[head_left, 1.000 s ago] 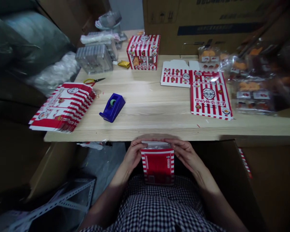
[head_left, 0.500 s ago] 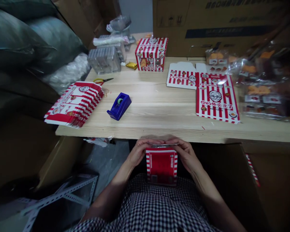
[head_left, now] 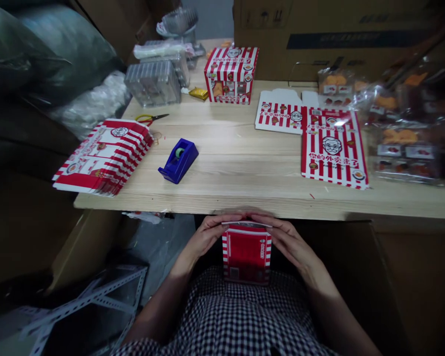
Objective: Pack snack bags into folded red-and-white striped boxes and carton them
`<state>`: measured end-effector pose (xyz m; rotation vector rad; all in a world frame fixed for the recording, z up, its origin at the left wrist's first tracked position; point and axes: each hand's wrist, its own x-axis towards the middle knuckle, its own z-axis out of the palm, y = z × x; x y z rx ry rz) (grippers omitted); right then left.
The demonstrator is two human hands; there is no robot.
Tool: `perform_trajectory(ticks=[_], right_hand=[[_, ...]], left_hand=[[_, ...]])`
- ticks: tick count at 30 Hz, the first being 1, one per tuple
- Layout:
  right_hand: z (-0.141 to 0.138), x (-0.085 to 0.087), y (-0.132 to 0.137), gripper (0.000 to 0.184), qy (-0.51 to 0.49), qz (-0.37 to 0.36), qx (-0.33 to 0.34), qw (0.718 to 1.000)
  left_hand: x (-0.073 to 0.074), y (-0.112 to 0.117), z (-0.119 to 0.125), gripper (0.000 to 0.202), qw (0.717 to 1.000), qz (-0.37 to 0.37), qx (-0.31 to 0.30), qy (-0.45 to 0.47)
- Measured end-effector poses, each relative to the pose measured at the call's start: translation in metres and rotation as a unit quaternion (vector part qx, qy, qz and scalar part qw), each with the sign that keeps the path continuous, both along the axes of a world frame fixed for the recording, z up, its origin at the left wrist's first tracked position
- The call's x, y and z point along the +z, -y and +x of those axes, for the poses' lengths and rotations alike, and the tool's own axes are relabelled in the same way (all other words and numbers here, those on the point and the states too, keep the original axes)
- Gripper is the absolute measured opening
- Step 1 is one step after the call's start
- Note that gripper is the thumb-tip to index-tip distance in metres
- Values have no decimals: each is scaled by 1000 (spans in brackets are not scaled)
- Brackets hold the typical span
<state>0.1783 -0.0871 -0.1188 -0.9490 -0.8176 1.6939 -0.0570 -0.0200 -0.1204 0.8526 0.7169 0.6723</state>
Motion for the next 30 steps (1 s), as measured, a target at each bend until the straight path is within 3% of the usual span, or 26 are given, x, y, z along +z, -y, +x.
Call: perform_trajectory(ticks=[6,11,14,17,25,30], right_hand=[[-2,-8,-6,22,35,-24,-54,998],[18,1,-9,23,166,68,11,984],[29,9,-10,28,196,103,69,973],[30,10,-12,22,204,105,50,972],[17,1,-21,28,155,31,0,987],[16,-4,-27,26,176,42,-28,983]], left_hand=[[5,-8,-1,32,1000,-3,-23,-5],[24,-30,-4,22,980,131,-105,-106],[35,-37,-4,25,970,160,-135,-127],[41,-39,-2,30,967,174,-127,-132],[32,-38,5,25,959,205,-121,-154],[28,-44,8,23,950,238,-119,-162]])
